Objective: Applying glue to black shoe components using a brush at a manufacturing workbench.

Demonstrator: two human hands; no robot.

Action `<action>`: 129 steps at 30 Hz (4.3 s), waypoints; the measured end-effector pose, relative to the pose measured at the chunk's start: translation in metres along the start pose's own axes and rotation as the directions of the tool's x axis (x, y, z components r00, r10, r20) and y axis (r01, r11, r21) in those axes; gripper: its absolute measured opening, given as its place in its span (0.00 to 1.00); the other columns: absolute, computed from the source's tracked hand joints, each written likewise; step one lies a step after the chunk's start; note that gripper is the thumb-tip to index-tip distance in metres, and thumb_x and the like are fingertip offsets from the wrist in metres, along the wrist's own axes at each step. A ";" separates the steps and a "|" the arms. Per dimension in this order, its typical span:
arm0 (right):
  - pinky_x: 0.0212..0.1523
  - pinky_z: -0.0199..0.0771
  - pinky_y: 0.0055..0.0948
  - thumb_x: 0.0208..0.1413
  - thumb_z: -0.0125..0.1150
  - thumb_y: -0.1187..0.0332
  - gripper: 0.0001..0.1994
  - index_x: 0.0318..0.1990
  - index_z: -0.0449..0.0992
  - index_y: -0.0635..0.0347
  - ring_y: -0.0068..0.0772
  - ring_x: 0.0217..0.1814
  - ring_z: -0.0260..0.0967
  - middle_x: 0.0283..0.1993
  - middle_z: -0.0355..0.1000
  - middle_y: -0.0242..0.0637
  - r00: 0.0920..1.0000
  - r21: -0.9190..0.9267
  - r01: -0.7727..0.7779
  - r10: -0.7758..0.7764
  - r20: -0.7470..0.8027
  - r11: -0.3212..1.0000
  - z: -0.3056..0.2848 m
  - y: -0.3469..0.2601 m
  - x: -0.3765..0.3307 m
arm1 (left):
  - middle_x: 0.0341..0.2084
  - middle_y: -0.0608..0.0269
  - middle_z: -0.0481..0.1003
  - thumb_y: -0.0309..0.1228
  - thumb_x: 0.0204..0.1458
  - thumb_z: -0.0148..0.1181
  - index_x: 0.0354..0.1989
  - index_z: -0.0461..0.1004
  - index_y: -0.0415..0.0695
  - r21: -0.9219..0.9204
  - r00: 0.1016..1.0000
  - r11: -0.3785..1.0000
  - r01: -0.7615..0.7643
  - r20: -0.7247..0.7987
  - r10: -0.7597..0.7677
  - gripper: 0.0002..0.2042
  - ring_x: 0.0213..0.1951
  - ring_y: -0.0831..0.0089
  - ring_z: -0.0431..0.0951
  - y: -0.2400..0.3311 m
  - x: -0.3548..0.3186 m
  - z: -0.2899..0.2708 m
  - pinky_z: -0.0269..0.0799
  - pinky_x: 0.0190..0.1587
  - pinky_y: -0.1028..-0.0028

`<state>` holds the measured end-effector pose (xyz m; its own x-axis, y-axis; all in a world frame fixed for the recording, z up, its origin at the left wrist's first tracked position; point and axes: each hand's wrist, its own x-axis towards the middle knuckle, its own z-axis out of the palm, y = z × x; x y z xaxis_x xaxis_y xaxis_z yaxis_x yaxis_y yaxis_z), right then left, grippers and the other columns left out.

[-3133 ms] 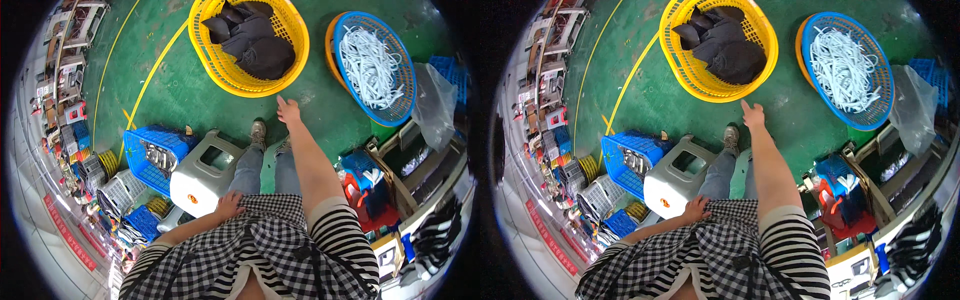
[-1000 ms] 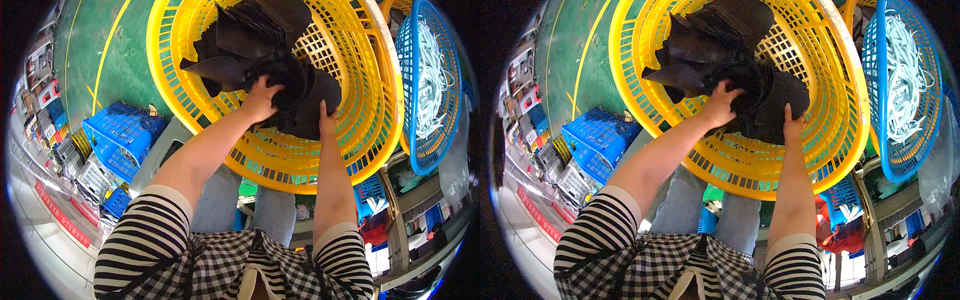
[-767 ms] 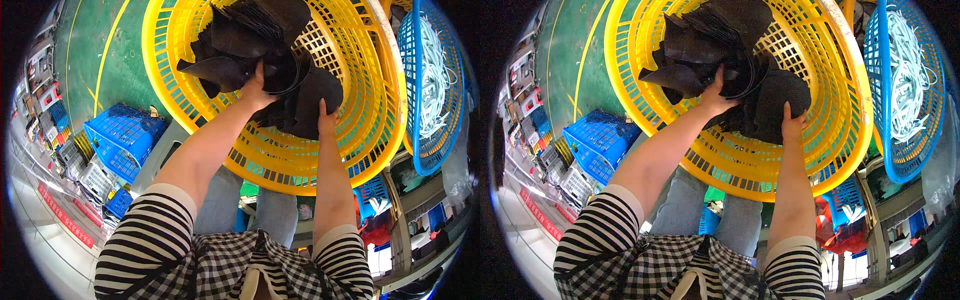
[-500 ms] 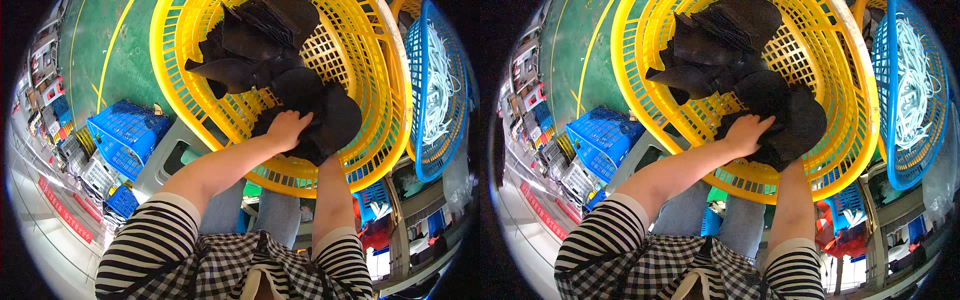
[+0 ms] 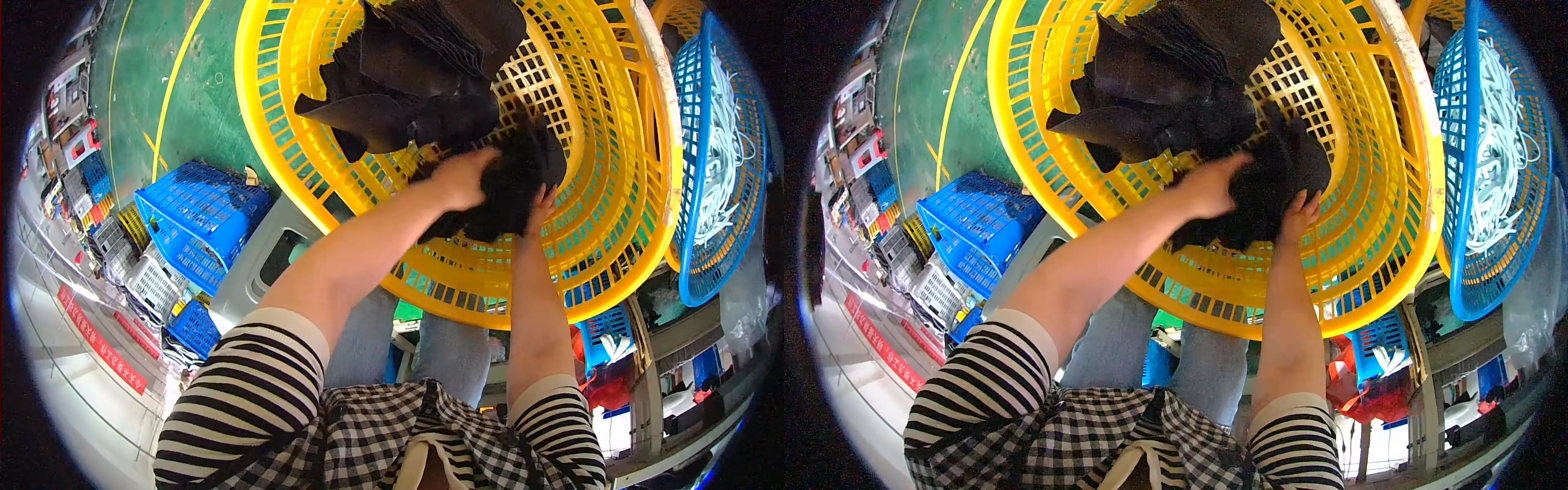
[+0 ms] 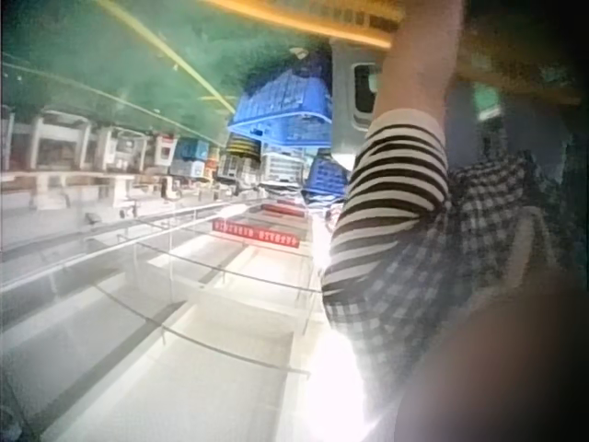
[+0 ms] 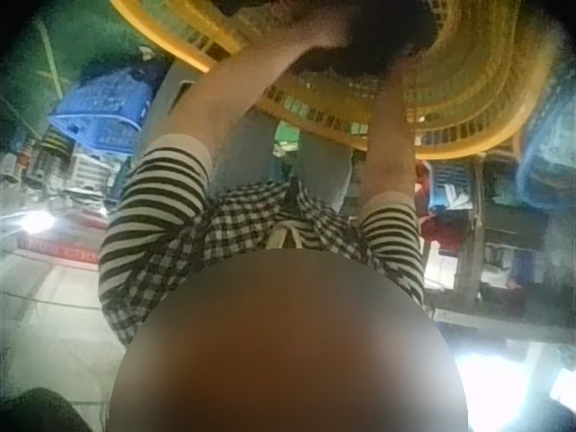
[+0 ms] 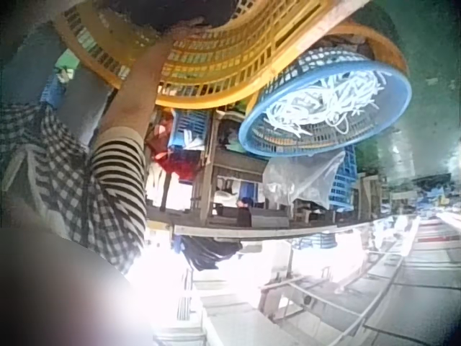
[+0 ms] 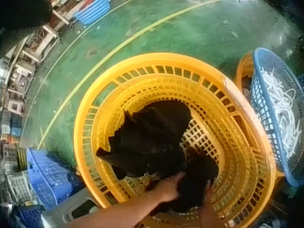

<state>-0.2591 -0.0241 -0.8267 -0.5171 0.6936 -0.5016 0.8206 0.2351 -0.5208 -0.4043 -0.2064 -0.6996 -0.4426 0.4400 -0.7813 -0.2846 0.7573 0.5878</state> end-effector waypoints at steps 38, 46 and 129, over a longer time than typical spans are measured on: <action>0.63 0.41 0.59 0.56 0.52 0.56 0.20 0.57 0.69 0.38 0.57 0.70 0.41 0.70 0.45 0.46 0.915 0.295 0.281 -0.348 0.206 0.913 -0.197 -0.298 -0.281 | 0.62 0.53 0.59 0.36 0.49 0.60 0.62 0.57 0.40 -0.020 0.886 0.929 0.368 -0.296 -0.357 0.32 0.62 0.59 0.59 0.022 -0.368 -0.125 0.54 0.63 0.62; 0.61 0.41 0.65 0.54 0.53 0.52 0.22 0.57 0.69 0.41 0.58 0.71 0.38 0.70 0.43 0.51 0.941 0.199 0.339 -0.330 -0.079 0.919 -0.372 -0.320 -0.358 | 0.60 0.54 0.61 0.36 0.51 0.56 0.62 0.58 0.40 -0.161 0.965 0.971 0.175 -0.165 -0.201 0.29 0.60 0.60 0.62 0.138 -0.419 -0.078 0.58 0.61 0.63; 0.59 0.59 0.40 0.46 0.63 0.73 0.25 0.54 0.65 0.58 0.46 0.55 0.64 0.53 0.67 0.44 0.158 0.333 -0.090 0.343 -0.926 0.939 -0.668 0.087 -0.601 | 0.58 0.46 0.53 0.41 0.33 0.75 0.65 0.46 0.40 0.136 0.107 -0.059 -0.989 0.930 0.351 0.52 0.59 0.51 0.58 0.443 -0.475 0.489 0.54 0.62 0.61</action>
<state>0.2853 0.0340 -0.1094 0.4251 0.8209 0.3814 0.7358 -0.0679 -0.6738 0.0956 0.1557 -0.1704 0.6440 0.7616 -0.0726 0.5699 -0.4142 0.7097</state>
